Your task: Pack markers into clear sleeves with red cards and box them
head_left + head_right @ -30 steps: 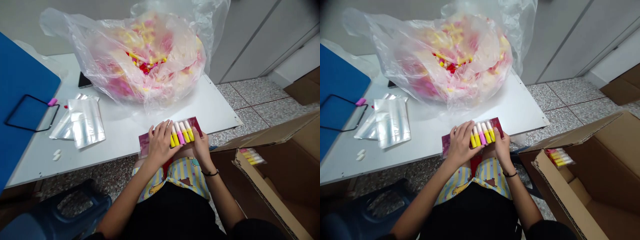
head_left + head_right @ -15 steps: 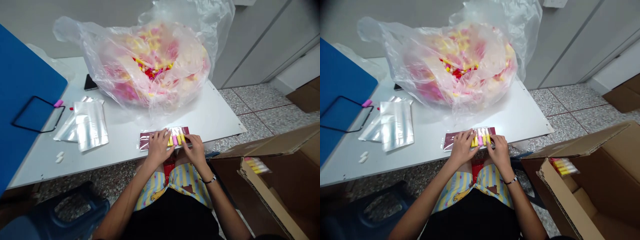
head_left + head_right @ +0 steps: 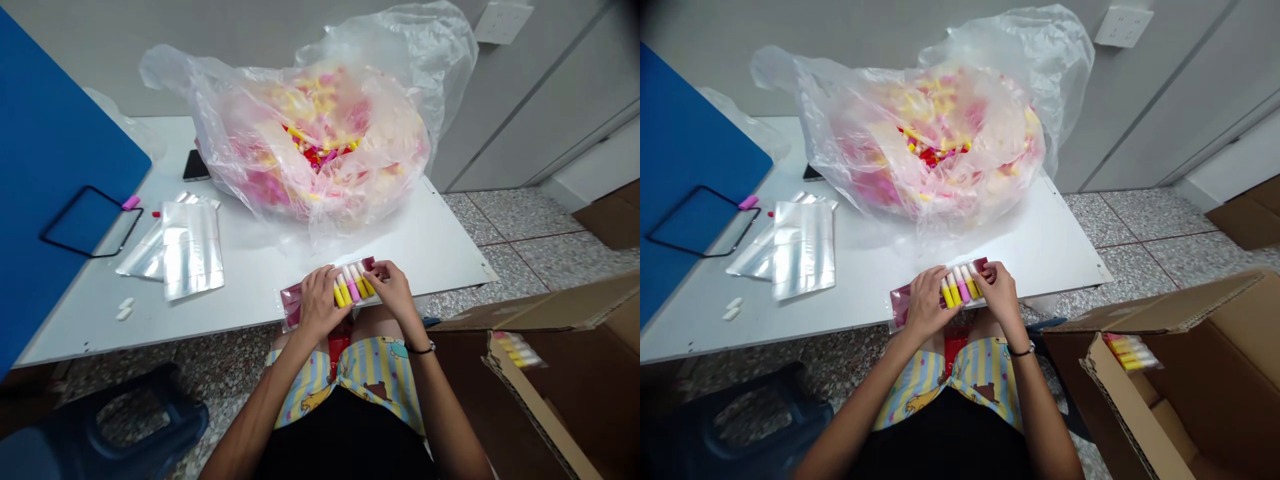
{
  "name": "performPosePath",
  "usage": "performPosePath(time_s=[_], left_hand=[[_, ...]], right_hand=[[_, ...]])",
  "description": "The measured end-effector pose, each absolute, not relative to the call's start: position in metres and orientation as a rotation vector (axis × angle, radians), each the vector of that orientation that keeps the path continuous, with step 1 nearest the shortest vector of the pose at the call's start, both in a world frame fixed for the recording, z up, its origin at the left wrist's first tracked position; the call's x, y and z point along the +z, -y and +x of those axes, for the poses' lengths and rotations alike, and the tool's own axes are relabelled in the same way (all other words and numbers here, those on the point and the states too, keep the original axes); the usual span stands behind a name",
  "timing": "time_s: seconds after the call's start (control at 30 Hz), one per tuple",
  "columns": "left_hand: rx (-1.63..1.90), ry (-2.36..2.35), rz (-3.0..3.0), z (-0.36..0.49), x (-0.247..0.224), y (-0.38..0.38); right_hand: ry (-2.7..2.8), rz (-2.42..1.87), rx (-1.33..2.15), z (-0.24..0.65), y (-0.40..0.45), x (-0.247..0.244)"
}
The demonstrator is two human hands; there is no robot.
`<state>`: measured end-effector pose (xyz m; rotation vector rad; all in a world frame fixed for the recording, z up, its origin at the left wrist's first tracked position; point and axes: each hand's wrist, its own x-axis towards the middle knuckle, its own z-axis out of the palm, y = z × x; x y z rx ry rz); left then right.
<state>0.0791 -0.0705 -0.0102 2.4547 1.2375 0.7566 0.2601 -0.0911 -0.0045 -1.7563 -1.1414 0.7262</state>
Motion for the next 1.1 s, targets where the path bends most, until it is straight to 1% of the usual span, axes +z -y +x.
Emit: performPosePath(time_s=[0.1,0.23,0.4,0.6,0.77,0.83,0.97,1.1], left_hand=[[0.796,-1.251,2.465,0.077,-0.011,0.078],[0.861,-1.256,2.486,0.076,-0.015,0.081],[0.882,-1.276,2.498,0.076,-0.017,0.081],[0.933,-1.252,2.498,0.077,-0.018,0.087],[0.959,-1.258,2.48,0.077,-0.021,0.091],[0.916,-1.254,2.486,0.076,-0.02,0.091],[0.8,-1.246,2.496,0.073,-0.015,0.087],[0.708,-1.223,2.495,0.073,-0.011,0.082]], right_hand=[[1.16,-1.738,0.794,0.262,0.089,-0.005],[1.206,-1.696,0.742,0.261,0.087,0.002],[1.069,-1.596,0.801,0.259,0.086,0.006],[0.991,-1.757,0.707,0.256,0.086,0.004],[1.068,-1.757,0.549,0.251,0.089,0.01],[1.053,-1.756,0.608,0.252,0.09,0.012],[0.98,-1.678,0.838,0.256,0.093,0.012],[0.863,-1.63,1.001,0.263,0.098,0.004]])
